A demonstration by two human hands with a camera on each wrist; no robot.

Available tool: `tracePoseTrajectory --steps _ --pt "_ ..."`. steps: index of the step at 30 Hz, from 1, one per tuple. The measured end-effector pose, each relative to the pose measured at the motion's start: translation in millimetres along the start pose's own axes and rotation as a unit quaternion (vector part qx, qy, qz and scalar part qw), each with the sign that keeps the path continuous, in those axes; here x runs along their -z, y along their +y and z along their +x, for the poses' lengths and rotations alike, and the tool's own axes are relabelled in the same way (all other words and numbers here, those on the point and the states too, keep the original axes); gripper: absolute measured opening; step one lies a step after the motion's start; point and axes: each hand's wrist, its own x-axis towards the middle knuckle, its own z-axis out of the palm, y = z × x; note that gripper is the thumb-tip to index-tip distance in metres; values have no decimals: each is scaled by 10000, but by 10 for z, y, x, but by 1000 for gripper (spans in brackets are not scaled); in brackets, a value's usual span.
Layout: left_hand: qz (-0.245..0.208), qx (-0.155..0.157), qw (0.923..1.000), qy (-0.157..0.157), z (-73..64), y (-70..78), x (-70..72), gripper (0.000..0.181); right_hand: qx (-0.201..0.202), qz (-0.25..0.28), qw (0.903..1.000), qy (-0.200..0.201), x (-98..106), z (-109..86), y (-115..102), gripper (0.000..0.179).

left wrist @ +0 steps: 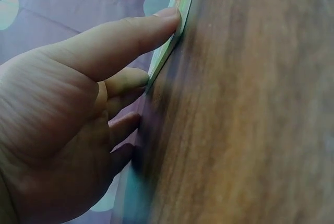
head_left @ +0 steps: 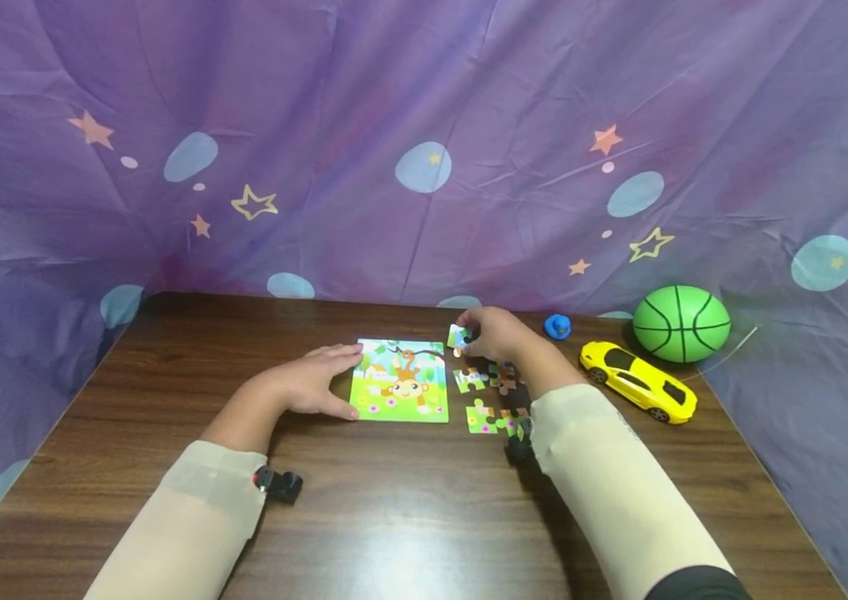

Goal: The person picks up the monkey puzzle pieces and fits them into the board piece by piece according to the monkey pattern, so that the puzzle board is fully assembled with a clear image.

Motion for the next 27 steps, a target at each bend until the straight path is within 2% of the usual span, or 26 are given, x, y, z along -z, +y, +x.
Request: tracePoseTrajectory --steps 8,13,17,21,24,27 --pt "242 114 9996 75 -2 25 -1 104 185 758 9962 378 4 3 13 19" --pt "255 123 9995 130 0 29 -1 103 223 1437 9882 474 58 -52 -184 21" --pt "288 121 9994 150 6 30 4 103 406 1966 9792 309 15 -56 -432 24" --pt "293 155 9993 164 3 32 8 103 528 2350 9705 -113 -142 -6 -658 24" --pt "245 200 9994 155 -3 38 8 104 464 2463 9674 -351 -254 28 -804 24" --pt "239 192 9994 163 -9 37 0 104 410 2365 9701 -367 -340 62 -907 22"
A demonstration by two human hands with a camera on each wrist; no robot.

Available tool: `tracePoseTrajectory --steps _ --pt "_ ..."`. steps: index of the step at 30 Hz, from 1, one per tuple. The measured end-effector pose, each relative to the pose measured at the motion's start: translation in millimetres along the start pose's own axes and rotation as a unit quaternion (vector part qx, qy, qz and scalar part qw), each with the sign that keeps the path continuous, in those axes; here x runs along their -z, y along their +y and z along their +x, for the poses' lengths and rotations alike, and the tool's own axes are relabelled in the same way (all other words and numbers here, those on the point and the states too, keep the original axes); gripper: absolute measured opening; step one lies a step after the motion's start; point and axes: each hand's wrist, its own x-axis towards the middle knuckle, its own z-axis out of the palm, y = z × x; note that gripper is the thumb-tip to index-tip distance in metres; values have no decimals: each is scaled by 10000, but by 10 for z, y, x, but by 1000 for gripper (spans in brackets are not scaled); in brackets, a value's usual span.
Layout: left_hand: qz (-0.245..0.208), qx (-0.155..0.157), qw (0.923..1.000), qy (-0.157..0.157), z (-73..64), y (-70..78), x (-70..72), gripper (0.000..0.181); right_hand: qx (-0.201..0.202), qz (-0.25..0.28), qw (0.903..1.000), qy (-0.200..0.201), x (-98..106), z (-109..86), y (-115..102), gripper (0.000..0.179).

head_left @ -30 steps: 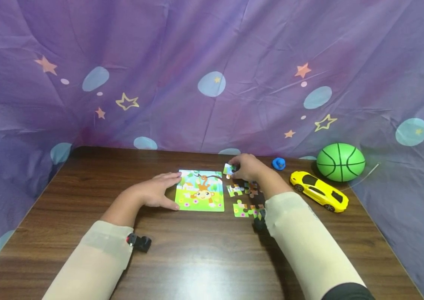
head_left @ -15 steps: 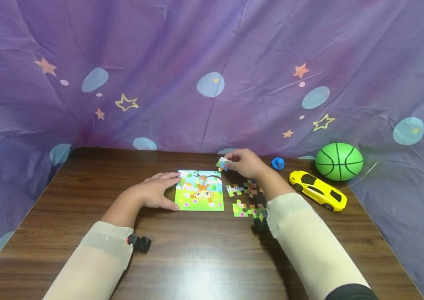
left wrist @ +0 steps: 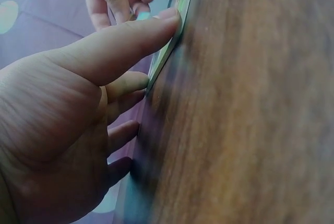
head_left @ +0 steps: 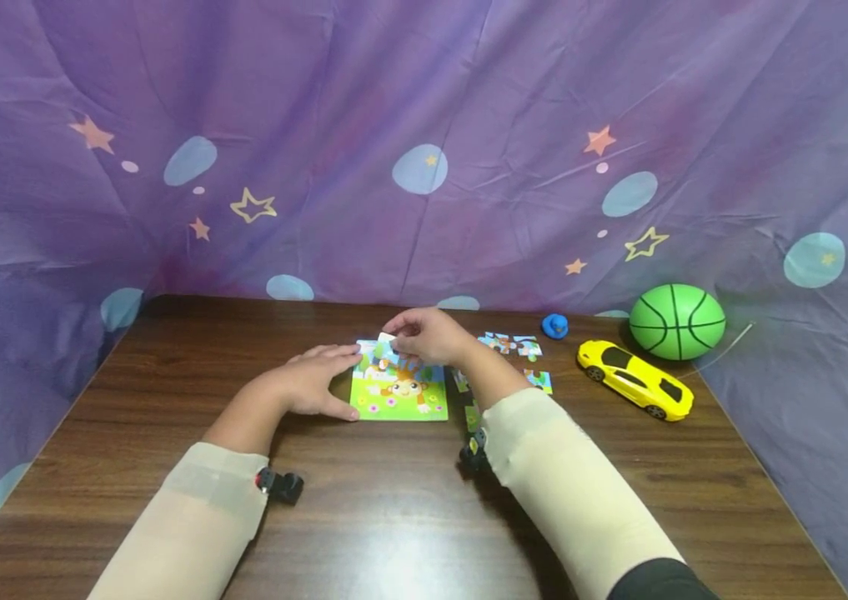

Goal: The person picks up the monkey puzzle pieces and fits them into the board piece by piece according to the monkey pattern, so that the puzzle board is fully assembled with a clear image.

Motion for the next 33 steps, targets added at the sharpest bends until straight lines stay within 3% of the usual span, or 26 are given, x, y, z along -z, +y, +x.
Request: tracePoseTrajectory --steps 8,16,33 --pt "8 3 10000 9 -3 -18 -12 105 2 -621 9980 94 -138 92 -73 22" --pt "-41 23 10000 -30 10 -22 -19 105 -142 -1414 9899 2 -210 158 -69 39" --pt "-60 63 9999 -52 2 -12 -6 105 -156 -1846 9826 -108 -271 214 -9 42"
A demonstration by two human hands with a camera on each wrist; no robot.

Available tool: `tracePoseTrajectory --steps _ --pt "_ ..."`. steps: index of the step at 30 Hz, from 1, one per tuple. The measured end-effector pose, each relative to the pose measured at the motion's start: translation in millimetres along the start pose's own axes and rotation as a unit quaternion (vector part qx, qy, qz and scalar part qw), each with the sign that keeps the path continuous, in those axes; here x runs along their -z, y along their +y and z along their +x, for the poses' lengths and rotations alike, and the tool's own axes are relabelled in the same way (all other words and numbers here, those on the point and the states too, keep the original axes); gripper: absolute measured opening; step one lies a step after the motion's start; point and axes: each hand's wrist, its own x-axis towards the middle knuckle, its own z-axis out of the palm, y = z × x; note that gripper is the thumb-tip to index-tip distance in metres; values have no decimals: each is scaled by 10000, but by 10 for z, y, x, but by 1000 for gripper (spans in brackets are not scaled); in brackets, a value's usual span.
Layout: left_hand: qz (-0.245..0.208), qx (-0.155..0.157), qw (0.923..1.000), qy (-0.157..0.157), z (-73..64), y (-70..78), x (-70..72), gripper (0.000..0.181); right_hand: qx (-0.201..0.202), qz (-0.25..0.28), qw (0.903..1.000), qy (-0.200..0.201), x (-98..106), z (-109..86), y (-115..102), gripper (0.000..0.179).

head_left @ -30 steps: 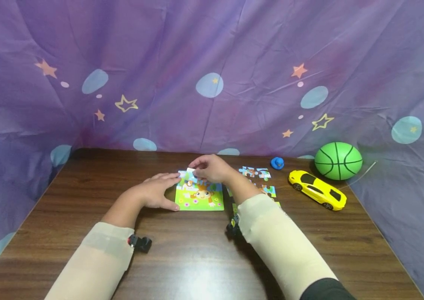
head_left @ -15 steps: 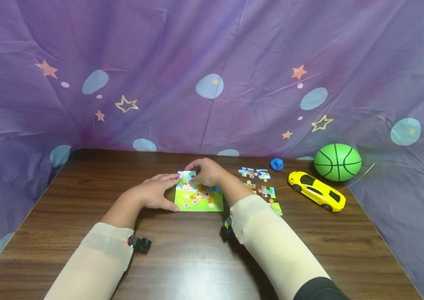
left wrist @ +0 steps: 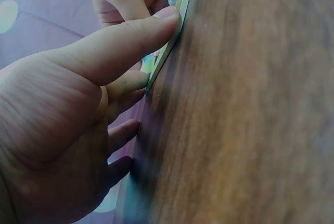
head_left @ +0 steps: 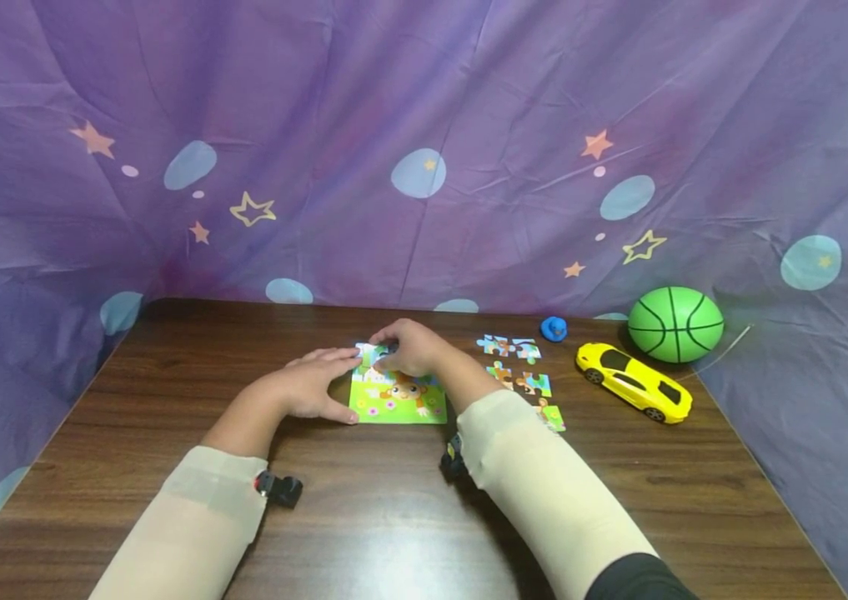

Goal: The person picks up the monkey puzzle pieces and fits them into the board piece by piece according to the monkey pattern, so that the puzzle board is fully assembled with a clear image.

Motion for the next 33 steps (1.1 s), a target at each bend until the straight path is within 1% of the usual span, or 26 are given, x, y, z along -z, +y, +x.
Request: tracePoseTrajectory --steps 6,12,15,21,28,33 --pt "-10 4 10000 -1 -9 -15 -8 105 115 -152 9997 -152 5 -4 -31 44" --pt "6 -6 10000 19 -13 -23 -10 105 138 -340 9989 -293 19 -8 -56 43" --pt "-4 -5 10000 -7 -17 -15 -2 105 226 -459 9981 -347 38 -14 -57 44" --pt "0 -15 10000 -77 -12 0 4 105 327 -469 9974 -443 66 -20 -51 46" --pt "51 -9 9999 -100 -4 -8 1 106 224 -476 9977 -427 48 -14 -64 46" --pt "58 21 9999 -152 -8 10 12 105 278 -696 9963 -422 46 -16 -87 47"
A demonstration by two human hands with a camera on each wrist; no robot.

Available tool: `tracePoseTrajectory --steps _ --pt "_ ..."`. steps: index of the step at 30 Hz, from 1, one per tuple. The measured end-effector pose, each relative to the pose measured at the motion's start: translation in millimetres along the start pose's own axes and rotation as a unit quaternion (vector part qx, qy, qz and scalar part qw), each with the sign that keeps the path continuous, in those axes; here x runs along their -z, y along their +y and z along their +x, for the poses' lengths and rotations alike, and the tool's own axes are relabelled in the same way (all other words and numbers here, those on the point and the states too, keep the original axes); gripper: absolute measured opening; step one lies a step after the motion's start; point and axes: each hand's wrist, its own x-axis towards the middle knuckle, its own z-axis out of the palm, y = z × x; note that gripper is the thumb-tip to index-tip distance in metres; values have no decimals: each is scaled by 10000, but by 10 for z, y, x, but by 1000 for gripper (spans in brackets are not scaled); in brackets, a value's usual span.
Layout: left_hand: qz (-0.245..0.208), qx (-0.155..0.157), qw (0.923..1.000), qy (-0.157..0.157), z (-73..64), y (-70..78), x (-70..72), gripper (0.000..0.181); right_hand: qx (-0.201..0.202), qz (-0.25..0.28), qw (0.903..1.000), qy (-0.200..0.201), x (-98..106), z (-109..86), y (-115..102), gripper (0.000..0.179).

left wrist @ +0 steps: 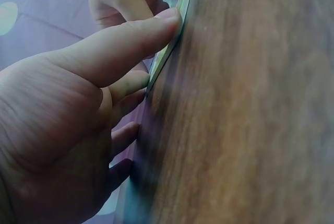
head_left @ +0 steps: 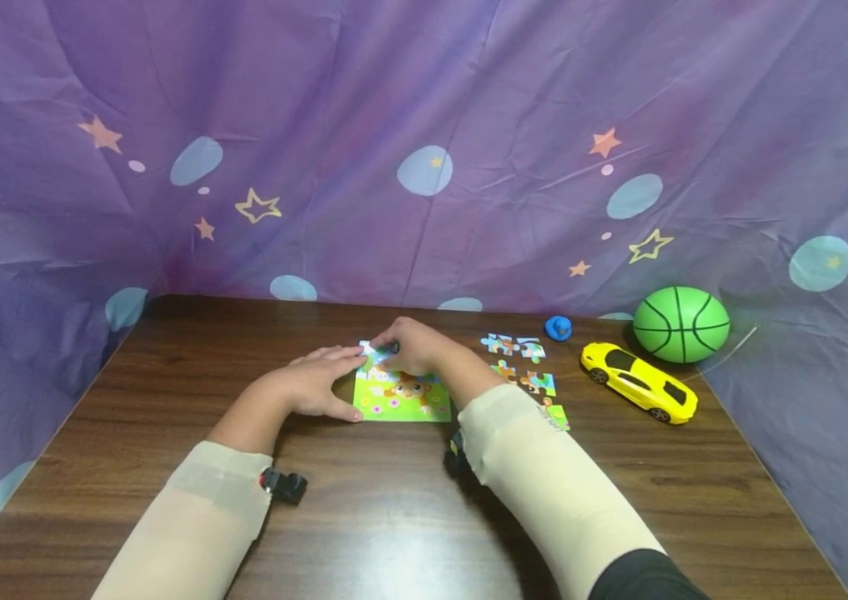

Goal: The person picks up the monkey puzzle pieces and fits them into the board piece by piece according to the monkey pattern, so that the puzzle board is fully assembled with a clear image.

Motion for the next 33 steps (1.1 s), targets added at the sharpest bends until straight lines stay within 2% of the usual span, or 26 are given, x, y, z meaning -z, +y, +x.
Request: tracePoseTrajectory --steps 5,9,15,19,22,25,33 --pt "14 56 10000 -25 17 29 16 105 179 -126 9997 139 50 -71 48 48" --pt "36 20 10000 -11 17 51 33 105 192 121 9988 441 187 -224 193 49" --pt "52 75 10000 -5 3 40 39 104 153 293 9945 996 442 -495 554 48" --pt "66 78 9999 -8 5 27 19 104 5 309 9914 1272 515 -642 872 48" --pt "44 35 10000 -48 11 28 -3 103 -321 540 9896 1295 539 -752 1090 49" --pt "30 26 10000 -74 13 27 -16 103 -454 637 9881 1325 554 -825 1276 50" --pt "25 65 10000 -11 7 0 -13 103 -454 233 9913 1213 559 -851 1609 49"
